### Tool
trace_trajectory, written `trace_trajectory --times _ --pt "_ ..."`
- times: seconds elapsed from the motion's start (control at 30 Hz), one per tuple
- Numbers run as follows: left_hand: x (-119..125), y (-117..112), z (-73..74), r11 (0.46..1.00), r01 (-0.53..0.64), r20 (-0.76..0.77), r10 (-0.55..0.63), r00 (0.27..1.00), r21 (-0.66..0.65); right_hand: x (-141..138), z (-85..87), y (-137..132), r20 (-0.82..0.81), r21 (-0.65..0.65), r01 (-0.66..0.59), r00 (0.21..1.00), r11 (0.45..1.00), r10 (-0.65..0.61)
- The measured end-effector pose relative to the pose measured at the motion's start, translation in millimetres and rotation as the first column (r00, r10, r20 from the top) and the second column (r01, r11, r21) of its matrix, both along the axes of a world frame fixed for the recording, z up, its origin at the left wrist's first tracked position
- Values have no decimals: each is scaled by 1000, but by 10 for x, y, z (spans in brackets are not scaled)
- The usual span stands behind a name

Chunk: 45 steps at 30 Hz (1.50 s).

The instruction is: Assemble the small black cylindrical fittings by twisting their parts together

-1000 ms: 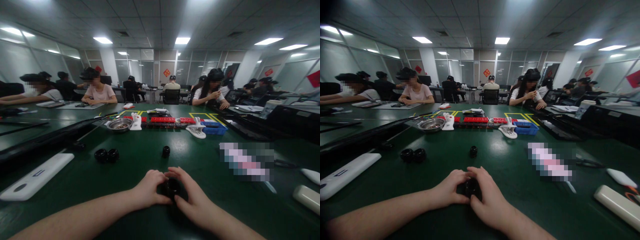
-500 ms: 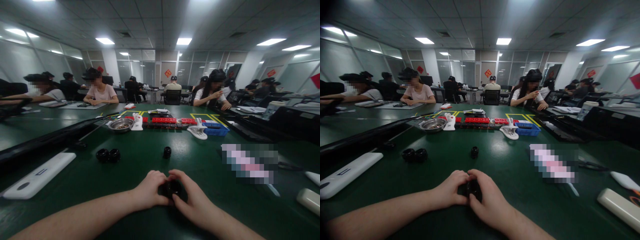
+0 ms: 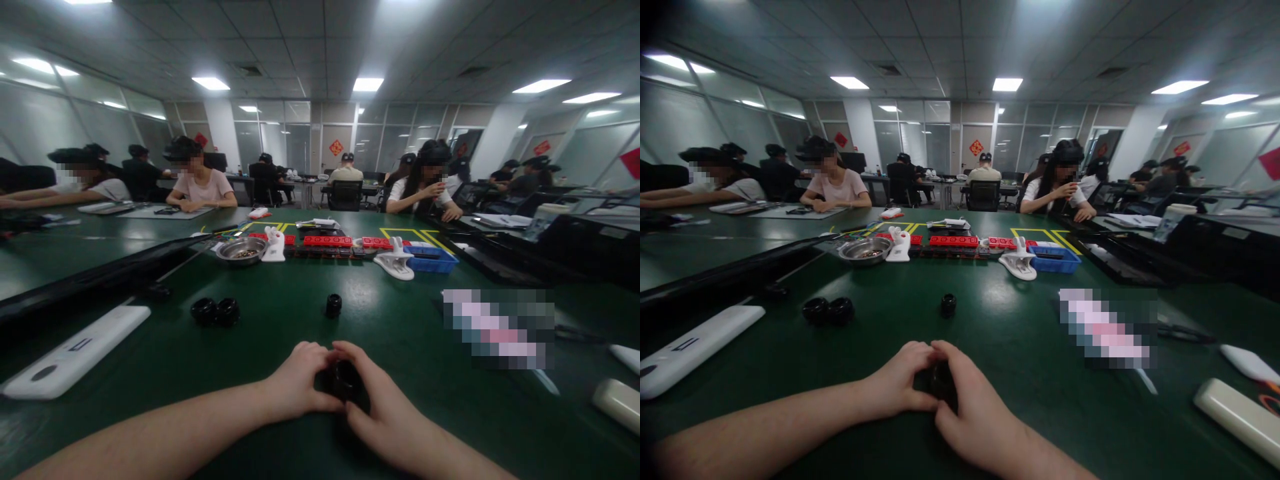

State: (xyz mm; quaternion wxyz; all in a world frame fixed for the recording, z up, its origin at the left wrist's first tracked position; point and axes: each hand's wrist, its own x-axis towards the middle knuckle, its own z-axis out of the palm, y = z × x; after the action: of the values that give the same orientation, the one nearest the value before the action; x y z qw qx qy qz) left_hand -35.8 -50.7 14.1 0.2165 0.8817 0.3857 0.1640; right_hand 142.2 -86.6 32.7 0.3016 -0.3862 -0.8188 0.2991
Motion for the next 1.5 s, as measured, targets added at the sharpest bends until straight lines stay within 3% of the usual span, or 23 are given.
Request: trace_trajectory --times 0.07,0.27,0.43,0.57,0.77,0.9,1.03,1.27,1.5 --pt "-3 0 2 1000 6 14 -6 1000 -1 19 19 -5 16 23 -3 1000 1000 2" --pt "3 6 -16 999 14 -4 -14 1000 32 -5 -23 65 -2 76 223 975 972 -223" --pt "2 2 -3 1000 -5 -13 5 1000 12 -16 7 24 -14 49 95 995 994 -95" --pt "-6 4 -8 1000 1 20 -1 1000 1 16 64 -18 37 113 -7 999 994 3" --pt "-4 20 -48 999 24 8 -24 1000 28 0 4 69 61 70 230 970 971 -234" --pt "-5 17 -54 999 18 -3 -18 1000 43 -2 16 79 73 -11 132 989 991 -131" --pt "-12 8 -32 1000 2 6 -2 1000 24 47 47 43 38 33 8 999 999 -9" --pt "-5 13 -16 1000 13 4 -13 1000 16 -7 -38 74 12 109 164 986 980 -166" --pt "-11 21 -23 1000 9 48 -9 999 7 3 -15 26 -8 153 -12 1000 988 14"
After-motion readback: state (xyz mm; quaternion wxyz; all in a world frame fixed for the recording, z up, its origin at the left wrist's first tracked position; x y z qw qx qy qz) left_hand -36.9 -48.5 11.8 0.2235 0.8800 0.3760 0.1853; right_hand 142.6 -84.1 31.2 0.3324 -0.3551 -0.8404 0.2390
